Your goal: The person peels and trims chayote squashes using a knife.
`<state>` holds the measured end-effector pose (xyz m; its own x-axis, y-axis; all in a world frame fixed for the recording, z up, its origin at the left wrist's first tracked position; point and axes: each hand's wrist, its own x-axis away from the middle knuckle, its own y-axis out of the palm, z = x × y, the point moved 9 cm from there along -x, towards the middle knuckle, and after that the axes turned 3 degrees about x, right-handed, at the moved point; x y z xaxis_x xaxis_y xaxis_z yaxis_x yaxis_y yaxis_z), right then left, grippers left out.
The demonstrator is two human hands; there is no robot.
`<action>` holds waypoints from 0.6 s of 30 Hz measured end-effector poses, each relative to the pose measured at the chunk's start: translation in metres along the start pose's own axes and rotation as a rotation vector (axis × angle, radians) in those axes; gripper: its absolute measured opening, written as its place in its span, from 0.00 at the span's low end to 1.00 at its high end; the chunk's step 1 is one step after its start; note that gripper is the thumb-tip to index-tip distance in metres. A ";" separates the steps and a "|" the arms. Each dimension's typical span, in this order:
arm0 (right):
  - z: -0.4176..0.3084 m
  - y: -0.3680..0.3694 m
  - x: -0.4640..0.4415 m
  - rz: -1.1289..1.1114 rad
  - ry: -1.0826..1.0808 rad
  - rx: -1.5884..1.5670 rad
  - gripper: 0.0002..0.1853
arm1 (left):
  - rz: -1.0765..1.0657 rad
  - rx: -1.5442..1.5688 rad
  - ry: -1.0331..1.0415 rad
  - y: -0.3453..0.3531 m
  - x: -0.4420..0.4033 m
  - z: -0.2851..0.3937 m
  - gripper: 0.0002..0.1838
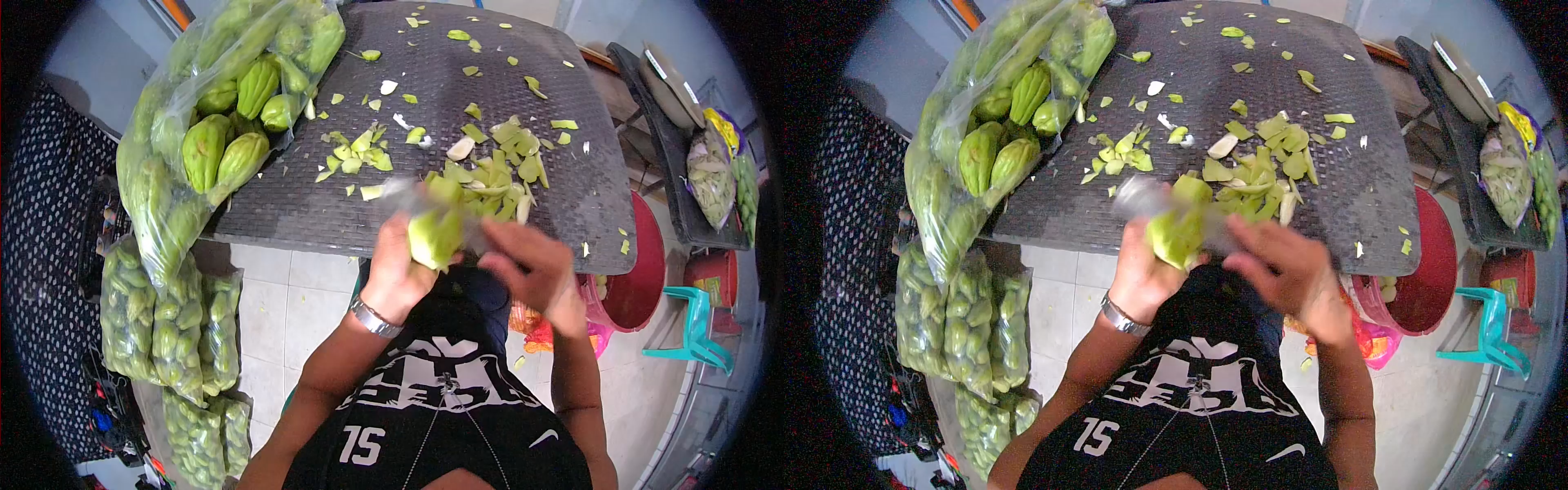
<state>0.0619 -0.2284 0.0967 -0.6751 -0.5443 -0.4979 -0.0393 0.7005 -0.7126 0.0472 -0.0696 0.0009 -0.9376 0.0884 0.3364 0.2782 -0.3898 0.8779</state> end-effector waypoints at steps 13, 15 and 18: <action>0.001 0.004 0.001 -0.028 0.197 -0.106 0.25 | 0.081 -0.175 0.159 -0.009 -0.003 0.020 0.24; -0.036 0.012 -0.004 -0.081 0.024 -0.019 0.28 | 0.062 -0.070 0.286 -0.014 -0.004 0.020 0.25; -0.034 0.020 -0.004 -0.189 0.062 -0.005 0.31 | 0.025 -0.170 0.275 -0.010 -0.002 0.020 0.25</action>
<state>0.0381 -0.1968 0.1016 -0.6992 -0.6371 -0.3243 -0.1731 0.5910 -0.7879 0.0504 -0.0478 -0.0018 -0.9586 -0.1651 0.2319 0.2846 -0.5386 0.7930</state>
